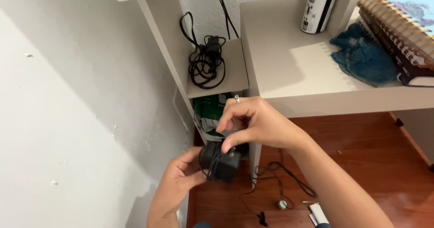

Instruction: Organizing and cleaning a desk area, including handling notebooks, a printer, and power cables.

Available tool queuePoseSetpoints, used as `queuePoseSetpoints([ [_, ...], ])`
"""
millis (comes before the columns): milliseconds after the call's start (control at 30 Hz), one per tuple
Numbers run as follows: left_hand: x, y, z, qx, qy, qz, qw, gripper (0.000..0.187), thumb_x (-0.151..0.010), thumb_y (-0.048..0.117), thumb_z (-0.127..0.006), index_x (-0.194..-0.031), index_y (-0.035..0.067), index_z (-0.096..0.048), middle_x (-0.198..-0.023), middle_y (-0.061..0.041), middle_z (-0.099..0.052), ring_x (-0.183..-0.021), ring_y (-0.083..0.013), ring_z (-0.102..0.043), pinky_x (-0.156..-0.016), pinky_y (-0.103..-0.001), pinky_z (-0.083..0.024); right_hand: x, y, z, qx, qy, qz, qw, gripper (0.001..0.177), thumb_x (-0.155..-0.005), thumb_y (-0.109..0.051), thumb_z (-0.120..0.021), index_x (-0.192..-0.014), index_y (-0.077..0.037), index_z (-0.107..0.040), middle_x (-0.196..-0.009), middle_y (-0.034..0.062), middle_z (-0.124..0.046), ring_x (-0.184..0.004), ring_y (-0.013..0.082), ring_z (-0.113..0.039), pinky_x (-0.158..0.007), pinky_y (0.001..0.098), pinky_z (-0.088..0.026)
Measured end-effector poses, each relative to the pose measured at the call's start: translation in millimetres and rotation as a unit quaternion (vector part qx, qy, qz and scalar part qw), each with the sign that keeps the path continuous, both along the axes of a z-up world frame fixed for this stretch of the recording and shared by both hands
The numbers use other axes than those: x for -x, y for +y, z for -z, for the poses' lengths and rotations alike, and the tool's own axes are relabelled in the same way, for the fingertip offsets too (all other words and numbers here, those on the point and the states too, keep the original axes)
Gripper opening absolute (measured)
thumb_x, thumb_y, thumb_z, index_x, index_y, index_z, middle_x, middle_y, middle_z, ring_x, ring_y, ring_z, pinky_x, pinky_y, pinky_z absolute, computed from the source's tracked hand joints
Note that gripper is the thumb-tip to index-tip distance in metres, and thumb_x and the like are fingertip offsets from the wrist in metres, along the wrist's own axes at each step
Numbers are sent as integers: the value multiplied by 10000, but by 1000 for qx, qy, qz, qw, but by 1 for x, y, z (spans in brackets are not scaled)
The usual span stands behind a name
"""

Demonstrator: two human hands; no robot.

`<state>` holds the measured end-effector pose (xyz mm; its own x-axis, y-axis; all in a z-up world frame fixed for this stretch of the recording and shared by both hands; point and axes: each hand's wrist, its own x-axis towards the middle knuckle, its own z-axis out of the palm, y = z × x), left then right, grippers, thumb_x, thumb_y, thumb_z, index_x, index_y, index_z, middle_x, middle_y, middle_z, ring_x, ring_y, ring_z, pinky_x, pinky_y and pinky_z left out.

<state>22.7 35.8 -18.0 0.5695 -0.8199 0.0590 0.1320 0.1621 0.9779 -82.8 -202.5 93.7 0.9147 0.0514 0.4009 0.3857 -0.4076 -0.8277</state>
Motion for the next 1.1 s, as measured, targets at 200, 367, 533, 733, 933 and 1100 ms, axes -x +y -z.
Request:
queuePoseSetpoints([
  [200, 9, -20, 14, 71, 133, -14, 989, 434, -836, -70, -721, -1264, -16, -673, -1146, -65, -719, -1061, -185, -659, -923, -342, -529, -24, -3, 87, -333, 13, -121, 935, 130, -924, -208, -751, -972, -89, -728, -899, -24, -681, -836, 81, -627, -787, 270, -519],
  [367, 15, -40, -12, 228, 149, -51, 961, 361, -895, -1, -666, -1251, -55, -643, -1197, -101, -708, -1138, -211, -640, -1035, -379, -464, -27, 10, 159, -283, 120, 26, 951, 121, -982, -184, -683, -962, -66, -687, -824, 17, -677, -732, 99, -616, -678, 283, -518],
  [533, 0, -51, 6, 352, 179, -69, 916, 236, -1002, 41, -642, -1214, -56, -606, -1248, -154, -708, -1211, -284, -640, -1086, -458, -445, -21, 37, 234, -8, 44, 165, 985, 187, -998, -193, -669, -1009, -8, -691, -859, 90, -707, -785, 170, -663, -722, 301, -531],
  [733, 5, -57, -43, 383, 106, -138, 907, 260, -1001, 1, -639, -1254, -46, -606, -1251, -160, -692, -1231, -274, -641, -1185, -477, -467, 3, 58, 347, -1, 298, 184, 937, 268, -1037, -197, -515, -1211, -19, -613, -788, 172, -693, -660, 237, -653, -655, 367, -540],
  [933, 4, -69, -34, 311, 1, -184, 932, 327, -978, -43, -651, -1301, -59, -607, -1202, -134, -690, -1140, -212, -655, -1084, -393, -501, 15, 45, 402, 21, 445, 97, 890, 441, -1081, -359, -447, -1340, -32, -589, -1056, 173, -720, -923, 272, -684, -851, 367, -557],
  [1100, 5, -75, -10, 266, 20, -173, 948, 321, -973, -26, -661, -1286, -49, -593, -1159, -93, -679, -1090, -158, -629, -1010, -314, -501, 3, 50, 248, -100, 276, 63, 954, 1206, -713, -354, -877, -1606, -80, -115, -1682, 142, -228, -1569, 291, -156, -1251, 421, -166],
])
